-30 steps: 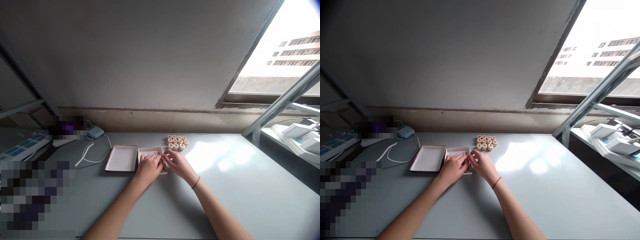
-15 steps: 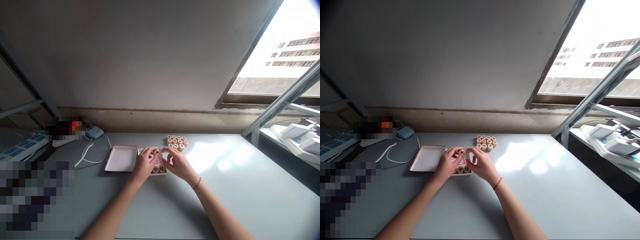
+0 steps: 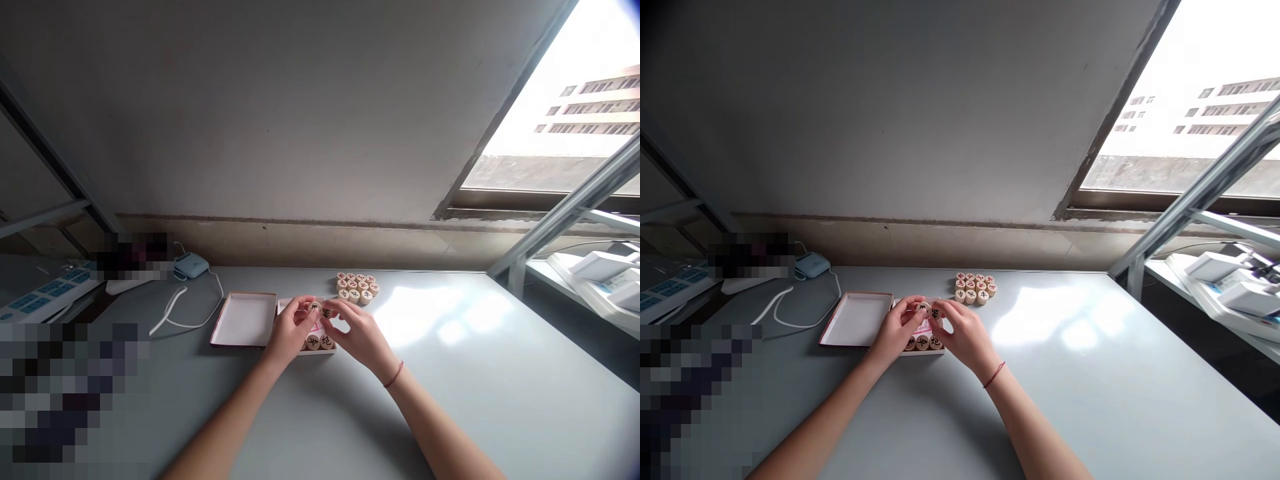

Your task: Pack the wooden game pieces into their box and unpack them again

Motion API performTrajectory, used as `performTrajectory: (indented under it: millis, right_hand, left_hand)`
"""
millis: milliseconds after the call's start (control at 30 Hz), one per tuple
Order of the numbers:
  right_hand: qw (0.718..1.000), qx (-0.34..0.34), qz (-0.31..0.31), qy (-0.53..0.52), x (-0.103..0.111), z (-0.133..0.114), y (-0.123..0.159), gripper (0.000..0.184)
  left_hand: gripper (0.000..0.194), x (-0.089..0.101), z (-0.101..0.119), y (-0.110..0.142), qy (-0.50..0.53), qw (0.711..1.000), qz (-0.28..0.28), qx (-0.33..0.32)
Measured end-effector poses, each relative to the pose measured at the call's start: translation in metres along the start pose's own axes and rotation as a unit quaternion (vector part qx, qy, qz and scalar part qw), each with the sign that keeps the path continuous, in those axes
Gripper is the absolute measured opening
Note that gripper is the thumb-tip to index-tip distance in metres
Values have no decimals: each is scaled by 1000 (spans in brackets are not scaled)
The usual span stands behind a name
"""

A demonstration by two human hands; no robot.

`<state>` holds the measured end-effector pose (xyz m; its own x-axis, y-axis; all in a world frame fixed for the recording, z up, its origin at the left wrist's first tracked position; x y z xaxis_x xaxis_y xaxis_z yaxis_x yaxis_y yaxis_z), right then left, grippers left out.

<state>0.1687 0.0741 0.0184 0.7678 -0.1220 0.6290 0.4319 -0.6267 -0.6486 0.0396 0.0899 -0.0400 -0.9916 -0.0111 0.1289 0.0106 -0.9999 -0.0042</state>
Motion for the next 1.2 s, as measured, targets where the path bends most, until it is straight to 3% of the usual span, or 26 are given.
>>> performTrajectory:
  millis: [133, 300, 433, 567, 767, 1000, 1200]
  right_hand:
    - [997, -49, 60, 1, 25, 27, 1, 15]
    - [970, -198, 140, 0, 65, 87, 18, 21]
    - [935, -323, 145, -3, 81, 122, 37, 28]
    - [918, -377, 124, 11, 88, 136, 47, 30]
    - [905, -409, 35, 113, 89, 149, 58, 21]
    - [901, -381, -120, 169, 65, 153, 60, 11]
    - [907, -360, -118, 186, 60, 152, 55, 14]
  left_hand:
    - [32, 6, -5, -2, -8, 1000, 19, 8]
    - [42, 11, -24, -3, 73, 993, 26, 84]
    - [47, 12, -22, -3, 99, 991, 24, 89]
    - [46, 14, -16, -4, 71, 995, 24, 72]
    - [47, 14, -14, -3, 34, 998, 20, 57]
    - [48, 11, -16, -4, 21, 998, 1, 52]
    - [44, 9, -12, -3, -17, 999, -2, 43]
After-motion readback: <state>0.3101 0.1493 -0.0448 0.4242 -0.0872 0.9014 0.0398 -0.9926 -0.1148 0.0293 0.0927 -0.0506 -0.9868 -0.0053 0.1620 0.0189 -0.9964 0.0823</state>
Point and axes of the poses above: each hand's wrist, its own y-axis away from the middle knuckle, its own x-axis out of the back of the hand, z = x × y, the point moved 10 cm from there along -y, towards the middle knuckle, and after that the axes turned 5 degrees about x, right-handed, at the moved point
